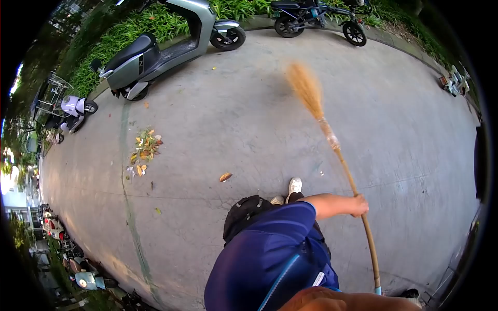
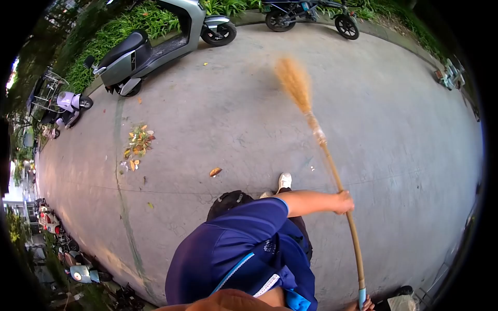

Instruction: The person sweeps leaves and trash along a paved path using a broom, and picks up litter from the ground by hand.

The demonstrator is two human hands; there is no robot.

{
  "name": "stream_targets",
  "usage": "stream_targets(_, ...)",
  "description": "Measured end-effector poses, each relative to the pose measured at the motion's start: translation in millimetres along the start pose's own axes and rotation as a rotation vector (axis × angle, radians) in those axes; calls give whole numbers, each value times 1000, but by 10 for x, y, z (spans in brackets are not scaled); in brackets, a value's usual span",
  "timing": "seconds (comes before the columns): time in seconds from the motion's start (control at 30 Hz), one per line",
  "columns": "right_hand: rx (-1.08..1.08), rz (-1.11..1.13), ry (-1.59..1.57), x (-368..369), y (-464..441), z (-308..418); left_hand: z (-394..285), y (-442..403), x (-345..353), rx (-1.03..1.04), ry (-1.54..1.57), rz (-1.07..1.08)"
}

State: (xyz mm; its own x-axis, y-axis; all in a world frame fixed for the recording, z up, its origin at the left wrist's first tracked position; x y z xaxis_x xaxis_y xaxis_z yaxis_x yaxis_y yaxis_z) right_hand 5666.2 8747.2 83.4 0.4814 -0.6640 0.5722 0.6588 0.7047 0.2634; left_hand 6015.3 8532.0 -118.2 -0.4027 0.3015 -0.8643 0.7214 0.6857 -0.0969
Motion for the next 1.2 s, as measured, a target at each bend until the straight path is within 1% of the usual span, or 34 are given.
stream_targets(0.03, 16, -48, -16, 310, 95, -236, 236, -44, 20, -66, -61, -7)
stream_targets(0.07, 22, -37, -15, 621, 219, -473, 463, -8, 67, -76, -64, -14)
stream_targets(0.13, 71, 129, 17, 1267, 418, -1051, 1009, 61, 19, -225, -95, -108)
stream_targets(0.17, 84, 152, 16, 1429, 366, -1275, 1190, 229, -109, -292, -95, -80)
stream_targets(0.2, 160, 260, 76, 1580, 311, -1488, 1314, 478, -216, -363, -85, -52)
stream_targets(0.23, 218, 221, 104, 1759, 316, -1721, 1488, 682, -275, -408, -105, -96)
stream_targets(0.27, 322, 287, 84, 1910, 308, -1958, 1737, 881, -248, -450, -127, -138)
stream_targets(0.3, 387, 413, 104, 2099, 371, -2210, 1980, 1068, -254, -529, -148, -156)
stream_targets(0.37, 472, 511, 215, 2588, 681, -2692, 2492, 1484, -356, -699, -198, -186)
stream_targets(0.4, 542, 543, 224, 2819, 804, -2933, 2725, 1746, -461, -798, -224, -200)
stream_targets(0.5, 741, 719, 186, 3420, 1134, -3730, 3169, 2680, -1081, -912, -306, -394)
stream_targets(0.57, 791, 748, 249, 3851, 1546, -4255, 3509, 3354, -1349, -1020, -371, -508)
stream_targets(0.6, 802, 834, 302, 4095, 1847, -4487, 3700, 3713, -1454, -1090, -390, -548)
stream_targets(0.63, 810, 922, 359, 4305, 2133, -4713, 3900, 4138, -1525, -1109, -401, -617)
stream_targets(0.67, 831, 938, 371, 4446, 2381, -4931, 4000, 4579, -1550, -1135, -413, -687)
stream_targets(0.73, 964, 1064, 369, 4763, 2946, -5481, 4109, 5492, -1670, -1247, -435, -547)
stream_targets(0.8, 1029, 1139, 392, 5021, 3432, -6038, 4343, 6352, -1701, -1511, -346, -238)
stream_targets(0.83, 1068, 1198, 408, 5165, 3642, -6300, 4410, 6676, -1809, -1522, -349, -242)
stream_targets(0.9, 1111, 1176, 396, 5427, 3855, -6705, 4246, 7013, -2381, -1705, -317, -247)
stream_targets(0.93, 1153, 1127, 359, 5498, 3812, -6862, 4270, 7081, -2502, -1709, -307, -243)
stream_targets(1.0, 1236, 994, 299, 5563, 3504, -7091, 4325, 7119, -2608, -1658, -191, 2)
stream_targets(1.07, 1172, 888, 307, 5579, 2919, -7004, 4355, 6867, -2613, -1480, 42, 7)
stream_targets(1.1, 1072, 829, 355, 5594, 2662, -6825, 4385, 6617, -2651, -1330, 145, 69)
stream_targets(1.13, 969, 773, 402, 5601, 2362, -6623, 4425, 6297, -2656, -1152, 133, -28)
stream_targets(1.17, 903, 918, 372, 5569, 1821, -6427, 4438, 5886, -2694, -965, 120, -99)
stream_targets(1.2, 731, 901, 411, 5675, 1505, -6093, 4485, 5426, -2685, -862, 155, -109)
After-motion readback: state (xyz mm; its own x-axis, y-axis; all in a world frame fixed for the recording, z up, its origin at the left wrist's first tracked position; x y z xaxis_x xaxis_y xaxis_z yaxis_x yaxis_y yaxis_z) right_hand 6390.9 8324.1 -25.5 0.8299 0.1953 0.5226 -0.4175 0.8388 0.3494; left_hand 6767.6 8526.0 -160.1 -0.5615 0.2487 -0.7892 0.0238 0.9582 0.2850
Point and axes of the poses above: each hand's wrist, its own y-axis away from the middle knuckle, its own x-axis out of the palm, z = x × y, the point moved 1 cm from there along -y, towards the middle knuckle, and after that the axes turned 6 degrees about x, right-handed, at the moved point
